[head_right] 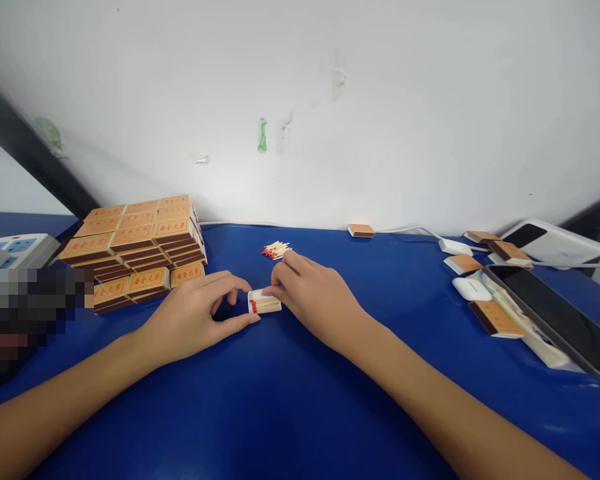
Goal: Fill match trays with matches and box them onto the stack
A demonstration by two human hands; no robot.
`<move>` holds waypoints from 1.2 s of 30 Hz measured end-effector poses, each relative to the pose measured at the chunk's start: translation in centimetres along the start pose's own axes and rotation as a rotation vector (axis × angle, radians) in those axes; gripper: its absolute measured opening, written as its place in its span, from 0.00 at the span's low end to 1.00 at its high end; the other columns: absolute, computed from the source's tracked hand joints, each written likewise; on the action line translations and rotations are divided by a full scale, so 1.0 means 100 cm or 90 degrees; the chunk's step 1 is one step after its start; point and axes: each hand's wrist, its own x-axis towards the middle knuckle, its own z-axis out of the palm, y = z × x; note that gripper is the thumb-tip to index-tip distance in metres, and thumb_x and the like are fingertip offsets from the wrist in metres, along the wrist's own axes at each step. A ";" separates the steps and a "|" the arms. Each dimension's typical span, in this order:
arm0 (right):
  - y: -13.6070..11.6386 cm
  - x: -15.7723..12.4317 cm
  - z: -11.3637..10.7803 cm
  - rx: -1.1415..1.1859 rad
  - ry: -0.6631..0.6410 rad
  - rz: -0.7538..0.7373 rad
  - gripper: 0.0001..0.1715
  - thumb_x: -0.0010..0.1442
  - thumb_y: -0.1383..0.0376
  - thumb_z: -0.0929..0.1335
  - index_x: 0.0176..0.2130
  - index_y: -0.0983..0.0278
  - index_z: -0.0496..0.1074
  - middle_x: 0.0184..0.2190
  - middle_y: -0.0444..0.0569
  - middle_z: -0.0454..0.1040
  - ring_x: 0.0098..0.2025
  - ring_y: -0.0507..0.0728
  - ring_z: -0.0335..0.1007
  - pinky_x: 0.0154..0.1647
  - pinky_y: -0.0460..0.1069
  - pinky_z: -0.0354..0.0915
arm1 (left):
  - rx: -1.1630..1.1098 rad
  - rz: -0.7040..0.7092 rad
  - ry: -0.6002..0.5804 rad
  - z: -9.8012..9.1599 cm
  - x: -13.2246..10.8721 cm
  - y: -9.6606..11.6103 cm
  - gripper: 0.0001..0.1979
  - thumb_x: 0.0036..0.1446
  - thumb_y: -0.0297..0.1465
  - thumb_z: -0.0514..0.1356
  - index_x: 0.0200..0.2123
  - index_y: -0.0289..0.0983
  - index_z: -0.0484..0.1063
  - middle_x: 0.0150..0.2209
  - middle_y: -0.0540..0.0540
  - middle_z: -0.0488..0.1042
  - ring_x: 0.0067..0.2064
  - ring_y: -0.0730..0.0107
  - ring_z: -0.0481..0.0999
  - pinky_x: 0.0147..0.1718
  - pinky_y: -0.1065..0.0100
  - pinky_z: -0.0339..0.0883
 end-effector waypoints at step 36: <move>0.032 0.004 0.018 0.080 -0.003 0.049 0.07 0.73 0.65 0.65 0.41 0.62 0.71 0.41 0.54 0.72 0.43 0.63 0.64 0.49 0.60 0.67 | -0.001 0.011 -0.011 -0.001 0.000 0.000 0.15 0.63 0.43 0.67 0.46 0.40 0.75 0.36 0.52 0.75 0.30 0.73 0.70 0.29 0.68 0.61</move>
